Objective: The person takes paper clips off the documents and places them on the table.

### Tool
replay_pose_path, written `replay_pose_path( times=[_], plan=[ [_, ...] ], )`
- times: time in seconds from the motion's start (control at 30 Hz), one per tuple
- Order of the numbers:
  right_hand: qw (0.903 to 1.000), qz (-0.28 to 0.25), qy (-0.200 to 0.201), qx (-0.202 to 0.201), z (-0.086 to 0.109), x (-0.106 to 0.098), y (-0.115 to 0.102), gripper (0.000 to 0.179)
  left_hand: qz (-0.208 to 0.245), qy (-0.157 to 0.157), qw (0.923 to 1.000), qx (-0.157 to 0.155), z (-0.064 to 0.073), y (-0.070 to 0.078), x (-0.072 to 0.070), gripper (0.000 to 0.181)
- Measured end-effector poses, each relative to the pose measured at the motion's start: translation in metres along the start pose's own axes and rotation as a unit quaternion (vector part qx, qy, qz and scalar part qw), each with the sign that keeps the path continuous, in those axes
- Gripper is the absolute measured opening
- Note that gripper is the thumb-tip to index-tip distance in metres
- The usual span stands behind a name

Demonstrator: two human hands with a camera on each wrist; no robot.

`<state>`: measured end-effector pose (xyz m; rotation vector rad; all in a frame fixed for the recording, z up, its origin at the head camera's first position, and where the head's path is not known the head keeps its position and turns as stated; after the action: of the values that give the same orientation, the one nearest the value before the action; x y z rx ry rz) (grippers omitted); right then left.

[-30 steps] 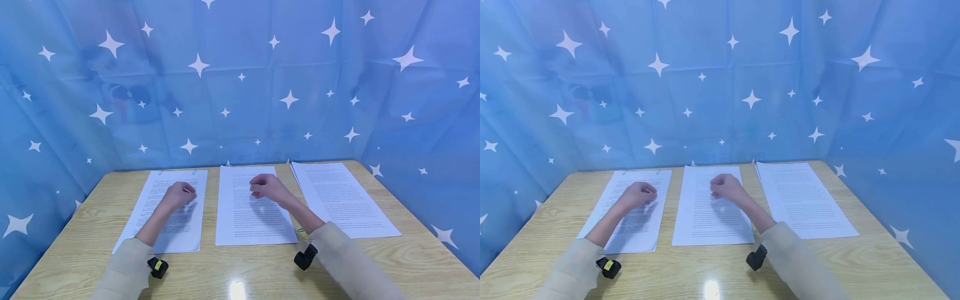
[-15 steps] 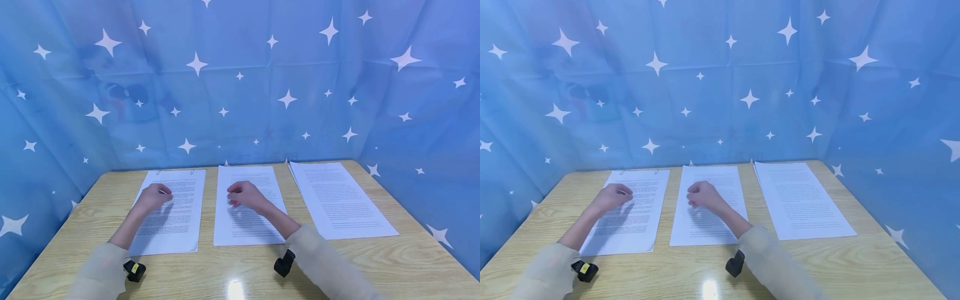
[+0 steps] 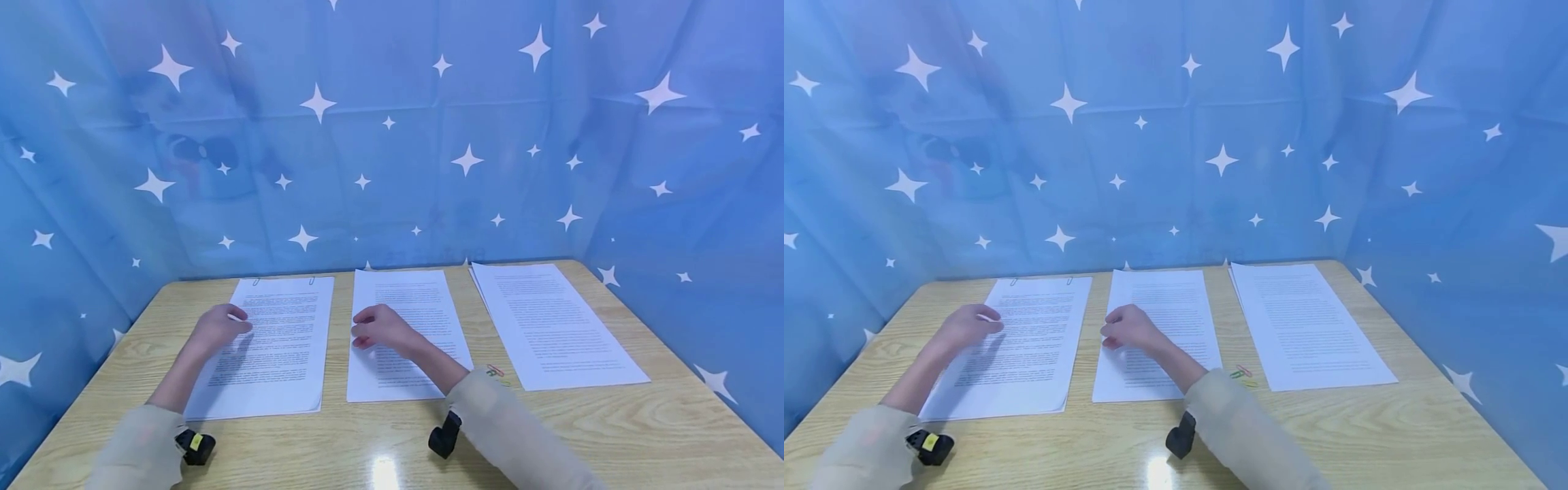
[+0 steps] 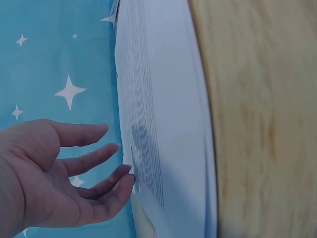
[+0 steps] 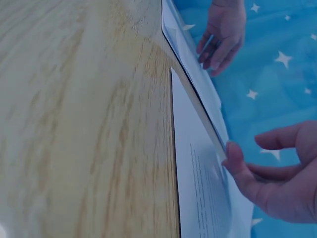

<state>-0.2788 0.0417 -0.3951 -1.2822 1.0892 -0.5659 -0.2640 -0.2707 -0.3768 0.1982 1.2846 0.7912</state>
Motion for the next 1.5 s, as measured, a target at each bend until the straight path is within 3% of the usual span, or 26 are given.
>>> replay_pose_path(
  times=[0.2, 0.4, 0.6, 0.8, 1.13, 1.33, 1.5],
  plan=[
    [0.9989, -0.046, 0.004, 0.002, -0.006, 0.012, -0.001, 0.041, 0.004, 0.001, 0.9994, -0.034, -0.004, -0.011, -0.009, 0.048],
    [0.9932, -0.104, 0.038, 0.036, -0.016, 0.028, -0.005, 0.043, 0.02, 0.005, 0.9983, -0.054, -0.009, -0.025, -0.017, 0.054],
    [0.9864, -0.142, 0.065, 0.052, -0.021, 0.039, -0.007, 0.031, 0.045, 0.0, 0.996, -0.078, -0.007, -0.028, -0.019, 0.055],
    [0.9858, -0.135, 0.075, 0.066, -0.023, 0.041, -0.008, 0.016, 0.042, -0.008, 0.9952, -0.088, -0.003, -0.028, -0.02, 0.054],
    [0.9906, -0.103, 0.059, 0.068, -0.023, 0.047, -0.01, 0.014, 0.054, -0.025, 0.9935, -0.097, -0.007, -0.035, -0.02, 0.056],
    [0.9941, -0.067, 0.067, 0.053, -0.023, 0.052, -0.009, 0.006, 0.071, -0.026, 0.9935, -0.085, -0.009, -0.038, -0.018, 0.044],
    [0.9956, -0.03, 0.084, 0.029, -0.02, 0.054, -0.01, 0.012, 0.09, -0.036, 0.9923, -0.078, -0.011, -0.041, -0.019, 0.038]
  ],
)
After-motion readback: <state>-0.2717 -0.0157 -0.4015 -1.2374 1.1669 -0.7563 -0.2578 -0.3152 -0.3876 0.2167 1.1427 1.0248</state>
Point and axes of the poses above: each hand's wrist, its own z-axis away from the middle knuckle, its own x-axis out of the palm, y = z × x, the point moved 2 cm from there along -z, towards the middle knuckle, and after that the axes turned 15 degrees about -x, right-handed, at the moved point
